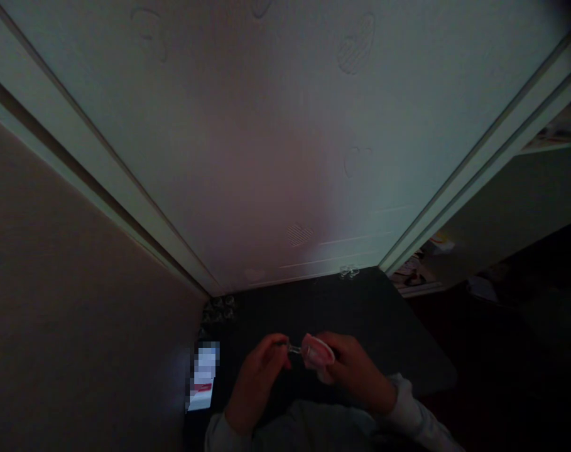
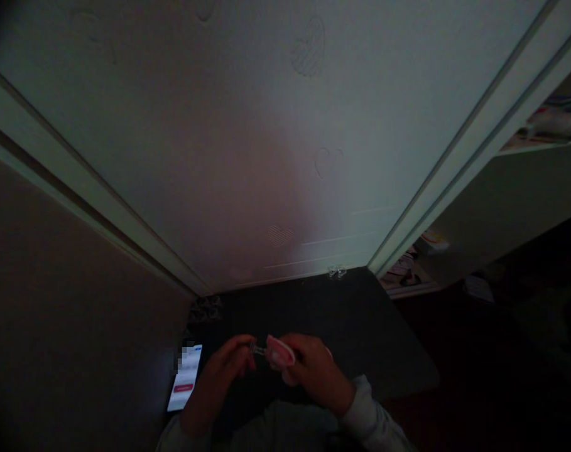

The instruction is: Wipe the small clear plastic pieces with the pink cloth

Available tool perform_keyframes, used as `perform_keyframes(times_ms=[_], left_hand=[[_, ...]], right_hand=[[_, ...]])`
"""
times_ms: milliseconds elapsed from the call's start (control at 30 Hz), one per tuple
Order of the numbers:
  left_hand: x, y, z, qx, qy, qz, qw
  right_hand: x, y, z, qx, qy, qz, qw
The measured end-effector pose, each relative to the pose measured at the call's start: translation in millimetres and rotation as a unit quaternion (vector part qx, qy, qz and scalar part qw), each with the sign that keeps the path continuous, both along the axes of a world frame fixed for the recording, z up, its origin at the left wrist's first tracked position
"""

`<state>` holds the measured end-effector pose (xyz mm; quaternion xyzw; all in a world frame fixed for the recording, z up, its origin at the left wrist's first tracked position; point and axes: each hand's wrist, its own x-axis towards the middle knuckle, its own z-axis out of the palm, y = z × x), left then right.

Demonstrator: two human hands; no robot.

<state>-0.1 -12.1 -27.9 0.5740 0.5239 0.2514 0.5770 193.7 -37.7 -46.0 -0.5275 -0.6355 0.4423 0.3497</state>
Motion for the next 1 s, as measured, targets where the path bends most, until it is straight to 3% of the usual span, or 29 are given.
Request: perform_keyframes(times_ms=[267,500,700,1000], left_hand=[[2.3,1.1,-0.6,-0.039,-0.026,-0.033,0.998],[-1.8,-3.4,-2.5,0.006,-0.067,-0.055,0.996],[0.3,-12.1,13.4,0.056,-0.021,-0.110,0.992],[-2.1,-9.7,22.1,0.115,0.045,-0.176,0.977]], right_hand=[[-0.2,-5.1,-2.5,0.034,-0.056,0.007,0.998],[-0.1,-0.4,-5.4,-0.064,0.119,-0.022,0.991],[2.2,-2.4,-4.0,-0.258,0.338,-0.012,0.905],[4.5,1.5,0.5,-0.276,0.332,0.032,0.902]])
